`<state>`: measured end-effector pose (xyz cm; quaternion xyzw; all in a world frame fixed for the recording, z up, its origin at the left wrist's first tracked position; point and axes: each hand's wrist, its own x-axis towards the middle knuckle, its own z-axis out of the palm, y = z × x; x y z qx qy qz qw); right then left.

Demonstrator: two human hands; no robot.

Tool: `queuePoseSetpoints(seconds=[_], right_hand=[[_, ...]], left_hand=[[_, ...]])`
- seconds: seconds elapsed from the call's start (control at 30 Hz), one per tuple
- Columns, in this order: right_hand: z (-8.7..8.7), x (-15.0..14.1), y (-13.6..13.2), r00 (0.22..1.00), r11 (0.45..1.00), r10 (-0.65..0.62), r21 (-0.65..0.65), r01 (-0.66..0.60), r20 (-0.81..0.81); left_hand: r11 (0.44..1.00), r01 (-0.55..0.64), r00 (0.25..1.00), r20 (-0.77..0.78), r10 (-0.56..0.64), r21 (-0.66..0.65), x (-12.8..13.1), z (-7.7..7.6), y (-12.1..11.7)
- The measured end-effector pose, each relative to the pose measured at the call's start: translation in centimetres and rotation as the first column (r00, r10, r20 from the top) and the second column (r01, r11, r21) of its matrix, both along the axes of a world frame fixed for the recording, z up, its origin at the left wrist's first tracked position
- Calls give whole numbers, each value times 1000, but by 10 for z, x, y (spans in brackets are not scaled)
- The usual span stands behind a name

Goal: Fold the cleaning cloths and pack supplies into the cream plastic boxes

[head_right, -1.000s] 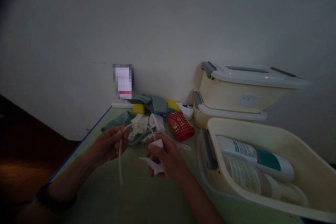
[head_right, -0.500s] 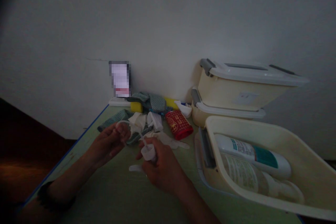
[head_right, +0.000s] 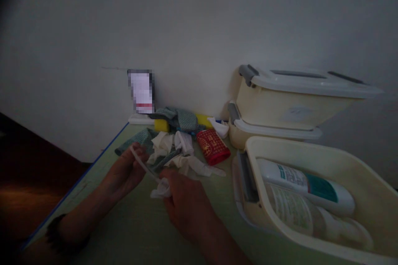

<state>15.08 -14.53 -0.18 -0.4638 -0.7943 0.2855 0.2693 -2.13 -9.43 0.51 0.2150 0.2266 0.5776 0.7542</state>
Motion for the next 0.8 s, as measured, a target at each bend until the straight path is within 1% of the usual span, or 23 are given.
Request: queuePoseSetpoints(seconds=[0.07,0.13,0.2,0.23,0.27,0.3,0.33,0.37,0.4,0.43,0.47,0.5,0.53,0.57,0.63,0.67,0.73,0.8], right_hand=[[-1,-3,-2,1000,1000,-23,-16,23,-19],[-3,-3,-3,996,997,-70,-27,68,-60],[-6,-1,-2,985,994,-113,-15,112,-129],[-7,1,-2,975,990,-136,1,138,-177],[-7,3,-1,960,986,-156,23,166,-234],[-6,5,-1,938,979,-176,45,198,-298],[-4,7,0,911,970,-197,65,235,-363],[-1,8,0,878,958,-220,74,276,-424],[2,10,0,846,946,-244,75,315,-474],[4,10,0,819,936,-260,75,344,-511],[6,10,-1,802,930,-267,77,360,-534],[8,10,-1,796,927,-264,84,365,-545],[8,9,-1,800,930,-254,92,357,-544],[7,8,-1,812,935,-237,102,340,-533],[3,7,-1,845,946,-207,118,301,-492],[1,6,-1,864,952,-196,122,282,-464],[-4,5,0,899,959,-179,131,250,-399],[-7,5,2,925,964,-174,135,231,-339]], left_hand=[[999,41,999,18,-41,-19,0,1,-1],[998,66,996,-56,-65,9,0,2,-2],[992,77,970,-238,-52,100,1,2,-2],[982,95,931,-363,-30,163,1,2,-2],[964,125,868,-496,8,234,0,1,-1],[936,168,782,-619,65,310,0,0,-1],[896,224,681,-719,137,383,0,0,-1],[846,288,577,-786,221,449,0,-1,-1],[789,348,488,-817,309,506,-1,-1,-1],[735,397,425,-820,383,549,-1,-1,-2],[691,431,391,-810,437,581,0,-1,-3],[665,454,374,-804,462,593,1,-1,-5],[660,469,365,-809,461,587,1,-1,-6],[672,473,365,-821,439,570,2,-1,-7],[735,444,391,-849,356,513,4,-1,-8],[772,411,422,-852,311,485,4,-1,-8],[834,323,513,-823,244,448,4,1,-6],[866,241,600,-769,222,438,2,3,-5]])
